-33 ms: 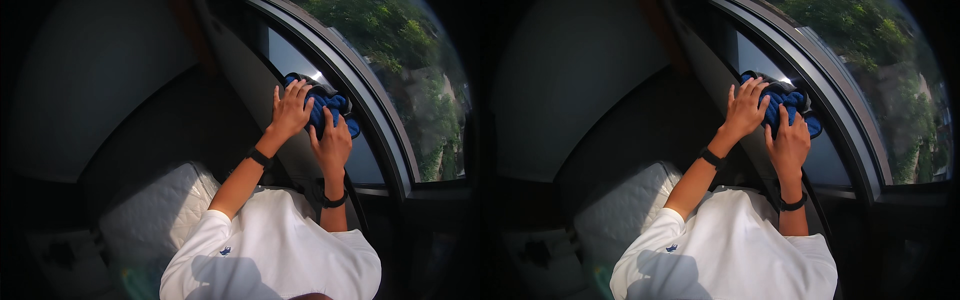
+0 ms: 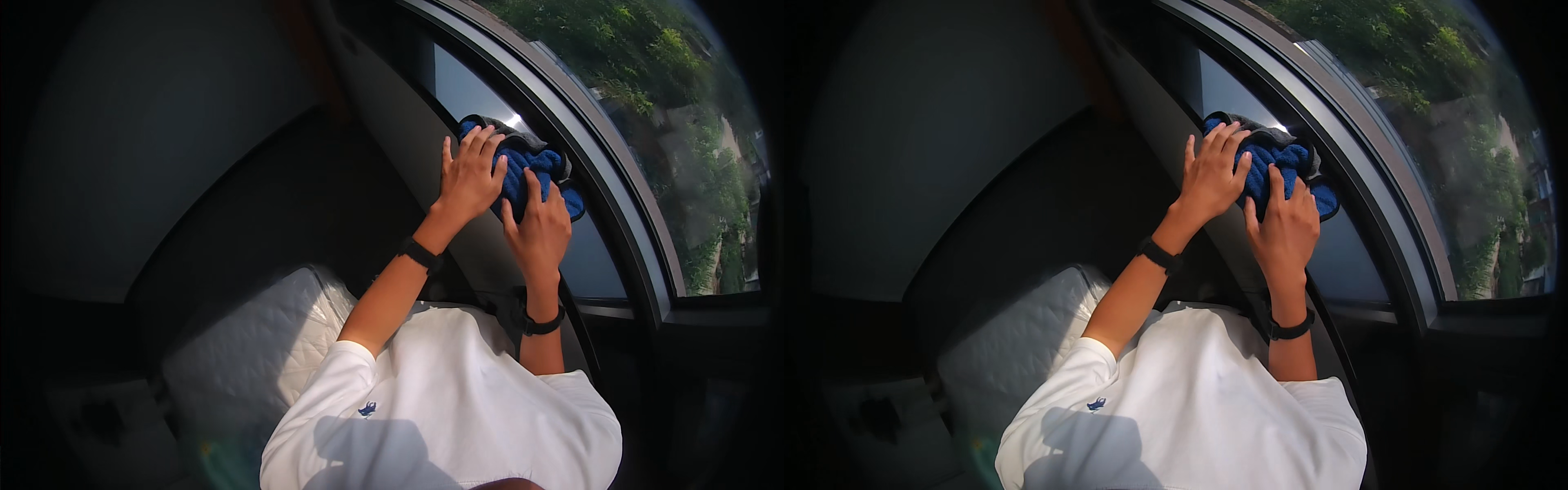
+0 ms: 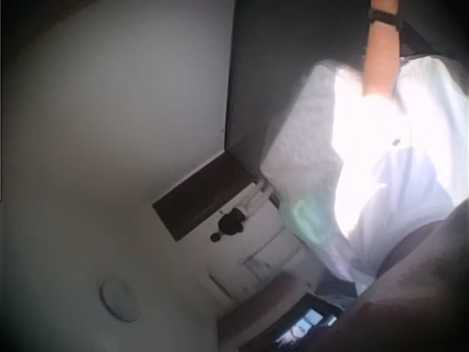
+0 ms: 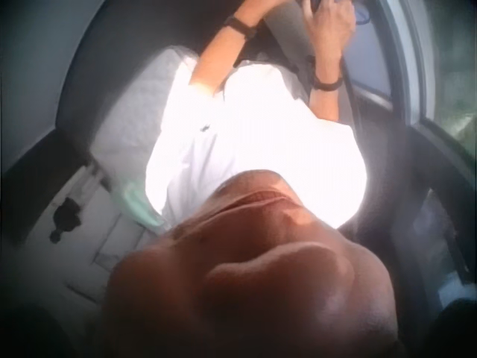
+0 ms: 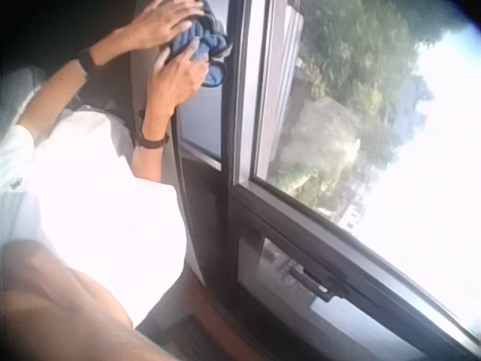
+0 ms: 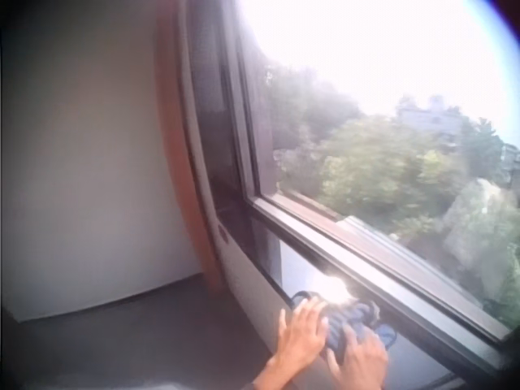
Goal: The person wipes the window sill and frame with a blue and gray cloth, then moves to wipe a dark cabinet door and a clothes drying rack. The actions are continuous wiping motions across multiple surfaces in a bedroom.
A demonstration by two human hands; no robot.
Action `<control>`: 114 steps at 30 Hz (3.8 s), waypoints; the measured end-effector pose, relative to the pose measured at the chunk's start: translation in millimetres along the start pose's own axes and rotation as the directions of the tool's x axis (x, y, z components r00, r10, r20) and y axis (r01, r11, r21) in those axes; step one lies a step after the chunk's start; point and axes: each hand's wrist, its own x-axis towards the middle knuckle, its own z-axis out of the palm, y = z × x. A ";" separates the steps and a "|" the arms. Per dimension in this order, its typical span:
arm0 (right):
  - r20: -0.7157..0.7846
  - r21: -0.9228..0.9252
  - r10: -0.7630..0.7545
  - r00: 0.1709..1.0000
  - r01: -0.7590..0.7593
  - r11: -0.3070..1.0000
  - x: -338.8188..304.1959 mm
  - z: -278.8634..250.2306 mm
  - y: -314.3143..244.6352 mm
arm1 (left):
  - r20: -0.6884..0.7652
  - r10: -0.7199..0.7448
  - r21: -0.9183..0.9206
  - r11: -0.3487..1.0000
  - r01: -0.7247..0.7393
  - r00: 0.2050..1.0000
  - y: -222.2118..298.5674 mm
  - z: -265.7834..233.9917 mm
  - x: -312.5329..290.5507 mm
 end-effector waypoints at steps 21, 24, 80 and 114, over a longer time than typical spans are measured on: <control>-0.070 0.084 0.628 0.775 -0.622 0.778 13.2 39.7 -22.9 | 0.248 0.302 -0.042 0.953 -0.301 0.920 -99.9 30.5 121.6; -0.141 0.046 0.578 0.804 -0.578 0.815 9.2 49.3 -40.2 | 0.253 0.323 -0.044 0.945 -0.323 0.912 -126.6 15.6 149.7; 0.241 -0.496 0.668 0.704 -0.502 0.708 218.3 188.9 -166.1 | 0.417 0.800 -0.531 0.599 -0.599 0.431 -249.3 -29.2 293.5; 0.170 -0.168 0.812 0.558 -0.796 0.582 173.8 170.4 -127.1 | 0.291 0.838 -0.442 0.546 -0.712 0.463 -253.6 9.8 268.4</control>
